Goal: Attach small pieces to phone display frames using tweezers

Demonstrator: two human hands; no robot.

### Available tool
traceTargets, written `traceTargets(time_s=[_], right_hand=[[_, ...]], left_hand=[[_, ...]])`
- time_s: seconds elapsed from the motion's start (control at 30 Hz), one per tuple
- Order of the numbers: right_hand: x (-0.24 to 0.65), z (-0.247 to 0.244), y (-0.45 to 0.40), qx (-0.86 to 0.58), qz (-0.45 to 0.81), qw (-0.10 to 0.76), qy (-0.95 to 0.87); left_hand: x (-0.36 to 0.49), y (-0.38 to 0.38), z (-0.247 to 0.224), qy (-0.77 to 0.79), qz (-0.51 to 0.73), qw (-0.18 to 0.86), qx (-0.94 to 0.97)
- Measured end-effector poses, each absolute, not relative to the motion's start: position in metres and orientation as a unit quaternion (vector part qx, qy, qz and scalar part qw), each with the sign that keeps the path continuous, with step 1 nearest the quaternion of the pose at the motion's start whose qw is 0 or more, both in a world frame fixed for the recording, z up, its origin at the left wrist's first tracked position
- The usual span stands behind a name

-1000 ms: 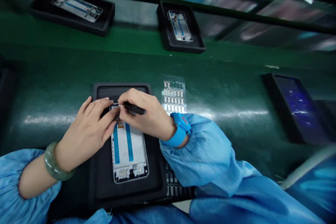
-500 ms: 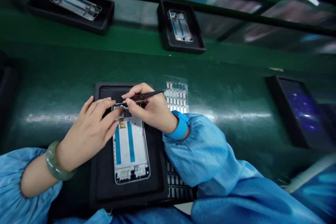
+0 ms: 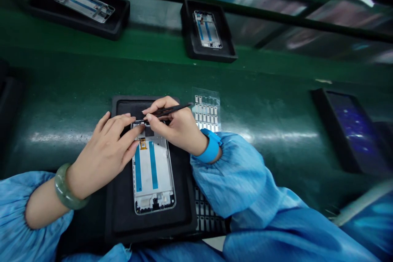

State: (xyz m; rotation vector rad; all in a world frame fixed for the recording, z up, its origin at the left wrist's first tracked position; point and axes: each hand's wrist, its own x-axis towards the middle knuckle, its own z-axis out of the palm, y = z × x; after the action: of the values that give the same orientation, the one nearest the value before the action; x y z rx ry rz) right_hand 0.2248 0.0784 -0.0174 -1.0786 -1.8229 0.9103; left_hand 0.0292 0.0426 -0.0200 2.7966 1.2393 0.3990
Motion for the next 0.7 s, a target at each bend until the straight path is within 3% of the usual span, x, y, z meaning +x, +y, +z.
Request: traceTargets(time_s=[0.7], right_hand=[[0.2251,-0.0211,0.0768,-0.414,0.275,0.401,-0.770]], left_hand=[[0.0287,0.0430,-0.0219,0.399,0.131,0.029,0.907]])
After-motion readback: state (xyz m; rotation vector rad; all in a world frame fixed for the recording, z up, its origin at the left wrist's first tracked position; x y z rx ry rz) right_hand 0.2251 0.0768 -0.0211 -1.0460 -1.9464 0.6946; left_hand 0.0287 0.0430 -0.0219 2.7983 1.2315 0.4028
